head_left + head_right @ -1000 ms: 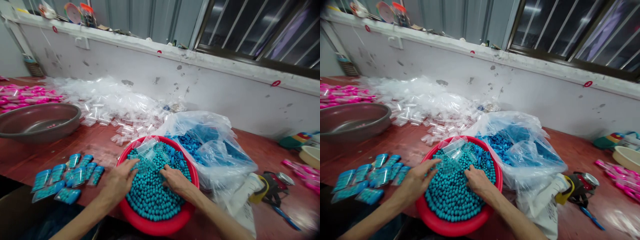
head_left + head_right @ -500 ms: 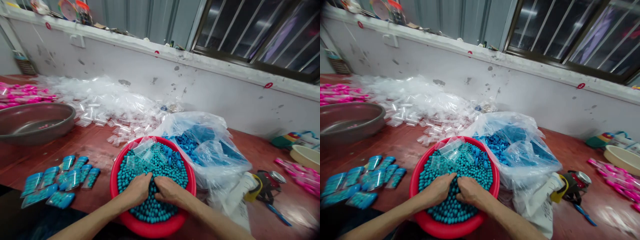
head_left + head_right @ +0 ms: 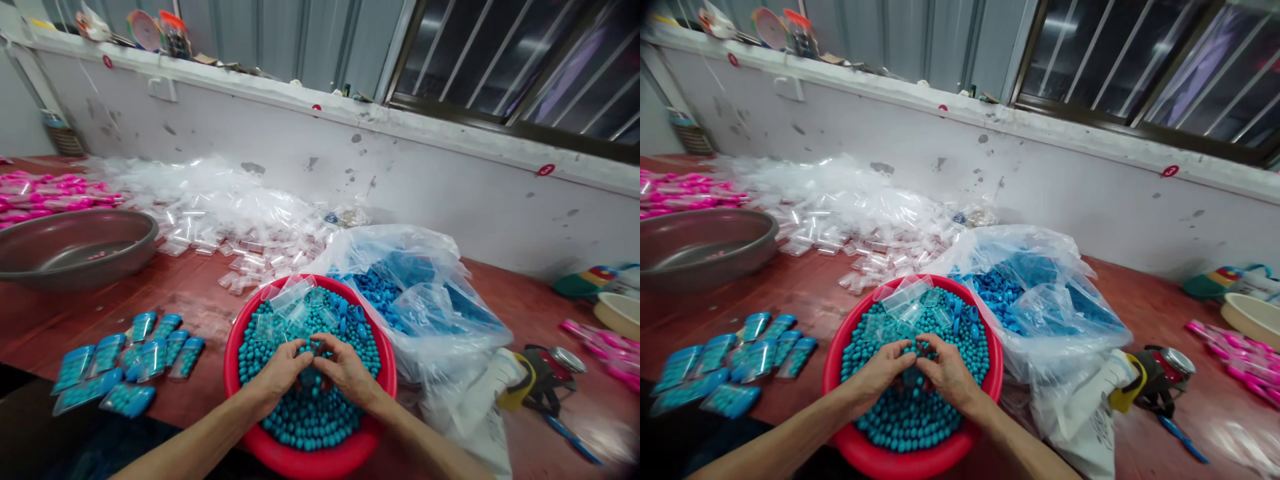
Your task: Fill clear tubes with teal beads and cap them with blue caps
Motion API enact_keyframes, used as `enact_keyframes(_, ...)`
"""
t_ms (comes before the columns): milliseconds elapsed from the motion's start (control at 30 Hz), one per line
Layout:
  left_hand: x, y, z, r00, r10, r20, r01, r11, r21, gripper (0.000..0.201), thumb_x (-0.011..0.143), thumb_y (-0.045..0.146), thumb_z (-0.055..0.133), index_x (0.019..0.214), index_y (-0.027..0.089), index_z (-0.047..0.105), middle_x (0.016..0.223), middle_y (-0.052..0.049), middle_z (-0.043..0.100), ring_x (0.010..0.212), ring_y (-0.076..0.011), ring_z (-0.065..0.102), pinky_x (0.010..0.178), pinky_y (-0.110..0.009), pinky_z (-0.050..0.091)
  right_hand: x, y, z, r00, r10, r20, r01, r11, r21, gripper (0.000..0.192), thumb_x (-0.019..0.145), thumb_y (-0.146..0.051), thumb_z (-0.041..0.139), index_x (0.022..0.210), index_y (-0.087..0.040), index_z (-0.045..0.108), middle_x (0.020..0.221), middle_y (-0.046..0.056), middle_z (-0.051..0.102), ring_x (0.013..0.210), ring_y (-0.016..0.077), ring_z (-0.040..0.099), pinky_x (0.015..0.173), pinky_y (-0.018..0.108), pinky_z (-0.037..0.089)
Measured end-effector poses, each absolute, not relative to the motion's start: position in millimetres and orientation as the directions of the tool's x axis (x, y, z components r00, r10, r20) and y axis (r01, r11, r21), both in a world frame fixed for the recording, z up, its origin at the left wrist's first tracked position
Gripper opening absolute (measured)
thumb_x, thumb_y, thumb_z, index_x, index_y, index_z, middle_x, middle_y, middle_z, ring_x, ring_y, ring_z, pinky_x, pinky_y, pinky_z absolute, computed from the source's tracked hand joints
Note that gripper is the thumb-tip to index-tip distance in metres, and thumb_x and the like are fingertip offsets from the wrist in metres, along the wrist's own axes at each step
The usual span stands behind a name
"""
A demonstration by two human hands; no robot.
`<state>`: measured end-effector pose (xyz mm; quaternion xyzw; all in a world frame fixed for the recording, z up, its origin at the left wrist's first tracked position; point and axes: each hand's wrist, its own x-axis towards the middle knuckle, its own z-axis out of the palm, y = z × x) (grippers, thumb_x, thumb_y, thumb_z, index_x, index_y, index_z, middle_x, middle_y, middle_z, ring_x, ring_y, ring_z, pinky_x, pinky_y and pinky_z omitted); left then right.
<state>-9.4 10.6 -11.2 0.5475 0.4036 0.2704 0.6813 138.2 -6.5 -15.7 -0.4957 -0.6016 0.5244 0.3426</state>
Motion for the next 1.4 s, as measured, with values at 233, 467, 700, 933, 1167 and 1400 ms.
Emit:
enact_keyframes(233,-14,17,-14,0.603,0.770,-0.208,0.102,0.184,0.978,0.027,0.062,0.016,0.056,0.088,0.015,0.051,0.079,0.001,0.054,0.068,-0.0108,0.051,0.052,-0.019,0.040,154,-5,9,-0.533,0.833,-0.153,0.368,0.065,-0.927,0.039,0.075,-0.018,0.053,0.112,-0.028,0.053,0.063,-0.006,0.052,0.040,0.0051,0.046,0.040,0.015,0.038)
enact_keyframes(467,-18,14,-3,0.619,0.635,-0.463,0.224,0.422,0.879,0.037,0.066,0.038,0.054,0.093,0.019,0.038,0.065,0.004,0.052,0.044,-0.0101,0.053,0.035,-0.017,0.034,163,-9,-2,-0.401,0.890,-0.220,0.531,0.030,-0.847,0.015,0.077,-0.019,0.049,0.085,-0.019,0.061,0.055,-0.006,0.050,0.043,0.0080,0.050,0.041,0.015,0.037)
enact_keyframes(700,-16,17,-7,0.542,0.708,-0.452,0.210,0.406,0.889,0.033,0.063,0.038,0.055,0.086,0.019,0.042,0.056,0.007,0.051,0.036,-0.0056,0.044,0.031,-0.014,0.026,182,5,22,-0.292,0.946,-0.139,0.918,0.237,-0.317,0.024,0.078,-0.025,0.052,0.100,-0.019,0.059,0.092,0.008,0.064,0.090,0.0221,0.058,0.078,0.029,0.041)
enact_keyframes(933,-18,18,-17,0.491,0.763,-0.420,0.200,0.371,0.907,0.032,0.066,0.039,0.054,0.089,0.018,0.044,0.058,0.006,0.050,0.042,-0.0074,0.048,0.032,-0.014,0.027,164,50,6,-0.109,0.993,-0.053,0.960,0.092,-0.265,0.041,0.078,-0.013,0.045,0.119,-0.007,0.042,0.105,0.021,0.057,0.093,0.0292,0.056,0.075,0.037,0.041)
enact_keyframes(1167,-16,18,-13,0.529,0.757,-0.383,0.074,0.408,0.910,0.038,0.068,0.041,0.054,0.095,0.018,0.042,0.061,0.005,0.051,0.044,-0.0080,0.050,0.035,-0.015,0.033,178,27,-7,-0.266,0.957,-0.113,0.648,0.091,-0.756,0.030,0.078,-0.019,0.044,0.107,-0.018,0.050,0.068,-0.002,0.057,0.060,0.0126,0.054,0.055,0.022,0.043)
enact_keyframes(1400,-16,15,-13,0.524,0.806,-0.277,-0.011,0.331,0.944,0.030,0.071,0.034,0.053,0.095,0.019,0.042,0.068,0.005,0.051,0.045,-0.0070,0.050,0.032,-0.014,0.033,161,3,1,-0.376,0.887,-0.268,0.133,-0.234,-0.963,0.048,0.080,-0.039,0.046,0.124,-0.020,0.036,0.063,-0.004,0.053,0.039,0.0069,0.043,0.032,0.016,0.034)
